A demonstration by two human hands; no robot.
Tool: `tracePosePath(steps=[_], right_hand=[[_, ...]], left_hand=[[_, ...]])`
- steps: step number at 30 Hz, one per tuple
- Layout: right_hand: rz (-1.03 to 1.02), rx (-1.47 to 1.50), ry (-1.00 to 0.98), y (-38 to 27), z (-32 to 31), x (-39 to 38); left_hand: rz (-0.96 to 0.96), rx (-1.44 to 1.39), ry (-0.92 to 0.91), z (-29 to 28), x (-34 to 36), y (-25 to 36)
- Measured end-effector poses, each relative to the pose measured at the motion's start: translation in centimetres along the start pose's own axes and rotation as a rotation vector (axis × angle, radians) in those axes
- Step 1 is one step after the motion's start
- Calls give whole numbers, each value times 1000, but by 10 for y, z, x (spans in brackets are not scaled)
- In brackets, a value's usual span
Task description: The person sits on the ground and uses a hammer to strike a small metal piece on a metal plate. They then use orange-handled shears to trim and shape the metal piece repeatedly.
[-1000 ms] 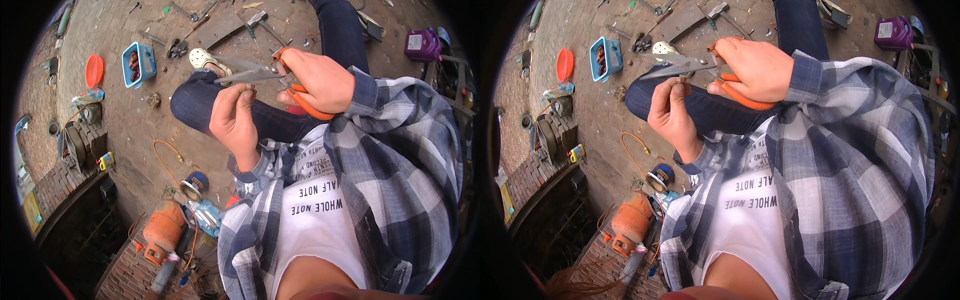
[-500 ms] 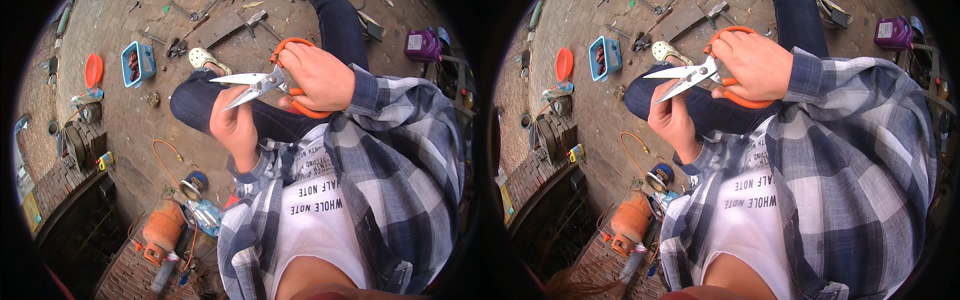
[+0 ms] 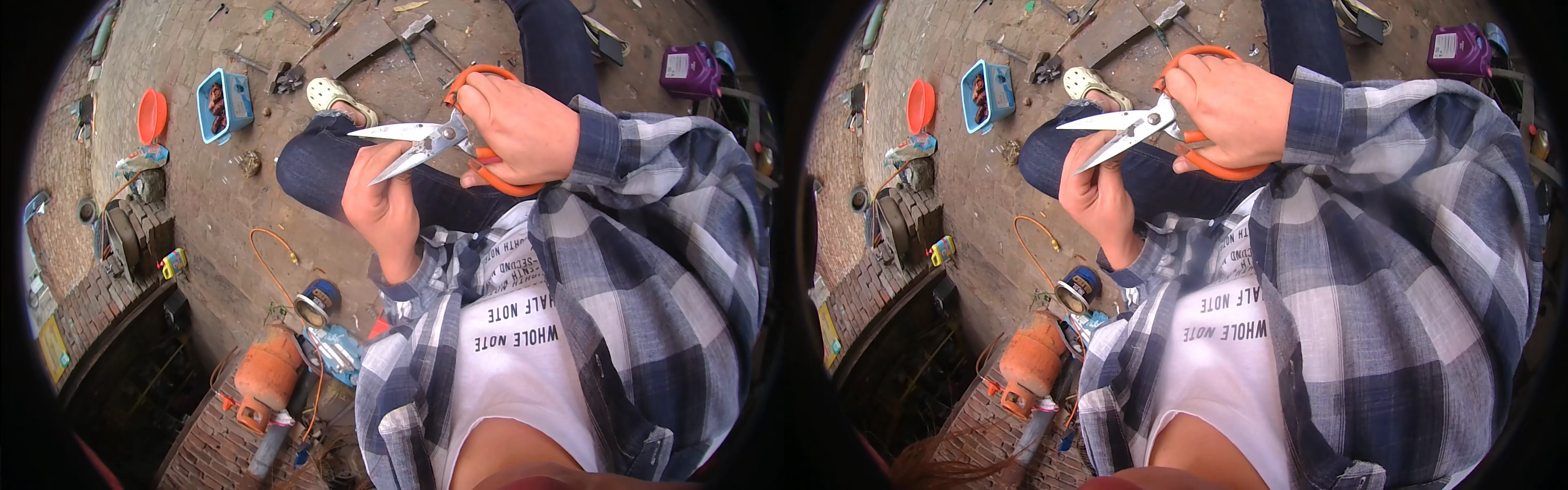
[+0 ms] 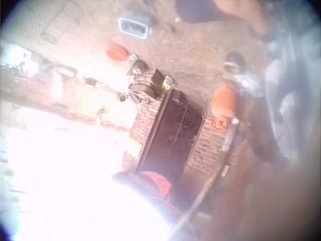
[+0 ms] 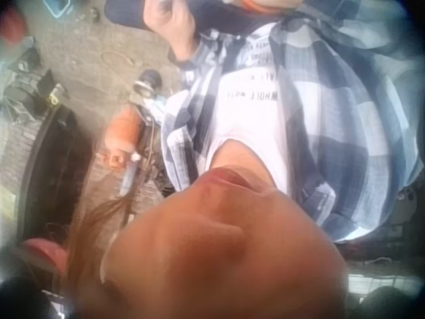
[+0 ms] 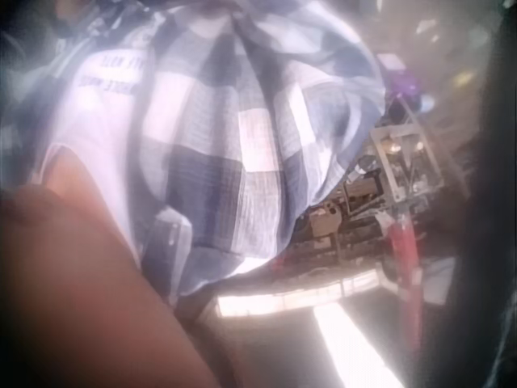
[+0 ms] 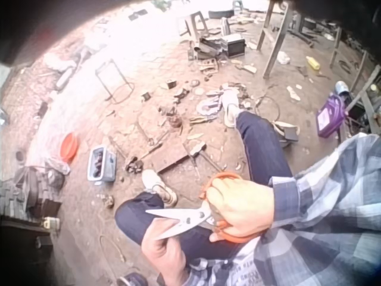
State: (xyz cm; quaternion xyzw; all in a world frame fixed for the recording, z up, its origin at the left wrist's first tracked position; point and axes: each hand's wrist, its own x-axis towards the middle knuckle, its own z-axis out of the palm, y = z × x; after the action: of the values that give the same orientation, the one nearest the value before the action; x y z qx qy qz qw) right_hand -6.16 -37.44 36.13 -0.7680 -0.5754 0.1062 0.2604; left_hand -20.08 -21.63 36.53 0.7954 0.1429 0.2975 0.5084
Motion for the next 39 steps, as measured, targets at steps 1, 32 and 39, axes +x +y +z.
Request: tracePosePath(steps=[1, 32, 39], right_hand=[[-16, -5, 7, 1, 1, 0], [-83, -32, -16, 5, -5, 1], [34, -30, -124, -3, -7, 2]], left_hand=[[0, 8, -7, 0, 0, 1], [-59, -156, -63, -8, -7, -14], [-121, -236, -17, -3, -9, -14]])
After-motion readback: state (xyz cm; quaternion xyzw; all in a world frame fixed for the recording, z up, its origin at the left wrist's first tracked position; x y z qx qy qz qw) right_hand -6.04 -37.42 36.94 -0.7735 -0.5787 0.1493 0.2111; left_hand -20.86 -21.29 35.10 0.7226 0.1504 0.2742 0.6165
